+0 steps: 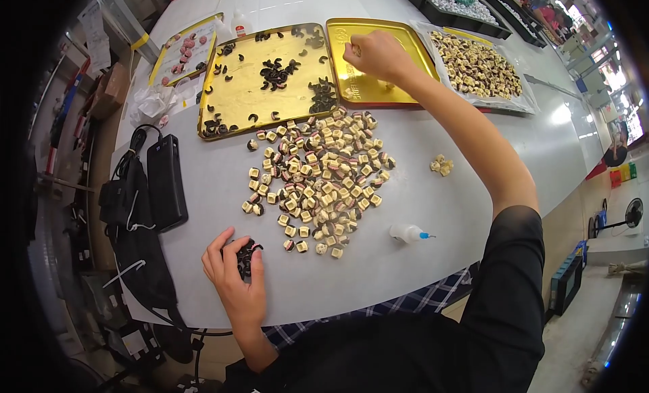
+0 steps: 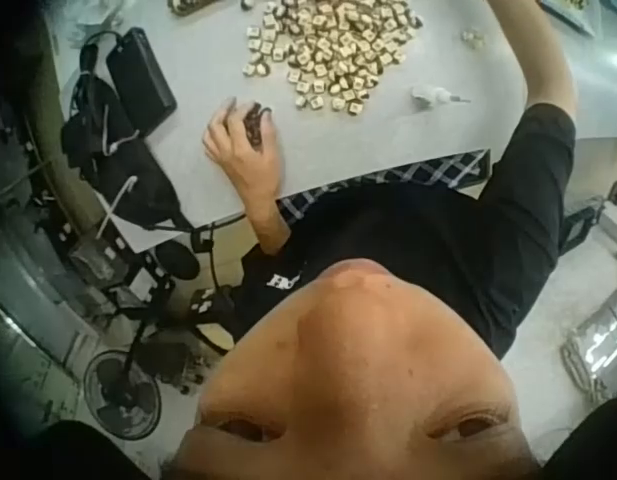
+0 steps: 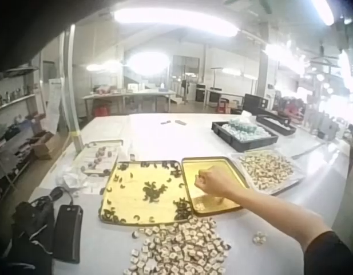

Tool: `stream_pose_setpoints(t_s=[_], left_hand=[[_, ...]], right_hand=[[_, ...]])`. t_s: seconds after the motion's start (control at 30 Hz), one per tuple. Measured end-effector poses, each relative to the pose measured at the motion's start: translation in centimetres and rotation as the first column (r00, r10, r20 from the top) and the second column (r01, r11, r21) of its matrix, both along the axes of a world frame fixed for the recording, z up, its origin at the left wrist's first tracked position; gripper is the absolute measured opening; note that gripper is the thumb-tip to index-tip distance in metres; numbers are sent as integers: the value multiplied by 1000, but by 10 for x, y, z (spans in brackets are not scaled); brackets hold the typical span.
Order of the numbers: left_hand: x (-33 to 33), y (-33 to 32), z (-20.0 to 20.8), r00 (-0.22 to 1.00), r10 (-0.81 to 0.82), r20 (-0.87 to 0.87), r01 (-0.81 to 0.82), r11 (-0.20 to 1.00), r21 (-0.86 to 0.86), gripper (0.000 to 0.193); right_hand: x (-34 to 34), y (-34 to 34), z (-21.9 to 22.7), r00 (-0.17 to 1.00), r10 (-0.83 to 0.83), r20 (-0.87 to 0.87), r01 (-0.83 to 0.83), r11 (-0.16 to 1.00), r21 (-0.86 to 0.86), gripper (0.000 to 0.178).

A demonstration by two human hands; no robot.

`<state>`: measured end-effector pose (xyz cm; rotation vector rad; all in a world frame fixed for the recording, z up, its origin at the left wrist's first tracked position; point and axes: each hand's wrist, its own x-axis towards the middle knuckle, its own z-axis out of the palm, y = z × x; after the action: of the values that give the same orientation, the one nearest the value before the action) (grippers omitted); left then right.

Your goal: Assembling small gold-colored components by applying glue and attaching black parts.

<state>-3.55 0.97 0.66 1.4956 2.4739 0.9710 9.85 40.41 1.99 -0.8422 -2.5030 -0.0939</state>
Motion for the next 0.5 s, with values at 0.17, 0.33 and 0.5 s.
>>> stream_pose_setpoints(t_s=[0.17,0.33,0.5], left_hand=[[2,3,-3,1000,-7,3,7,1000,2,22],[5,0,0,999,31,-17,-31,1000,-1,23],[9,5,0,997,6,-75,-5,1000,7,22]], right_hand=[[40,-26,50,982,-54,-184,55,998,0,26],[105,-88,41,964,-112,-239,80,987,-143,27],[161,-121,-14,960,-208,-187,172,966,-192,23]])
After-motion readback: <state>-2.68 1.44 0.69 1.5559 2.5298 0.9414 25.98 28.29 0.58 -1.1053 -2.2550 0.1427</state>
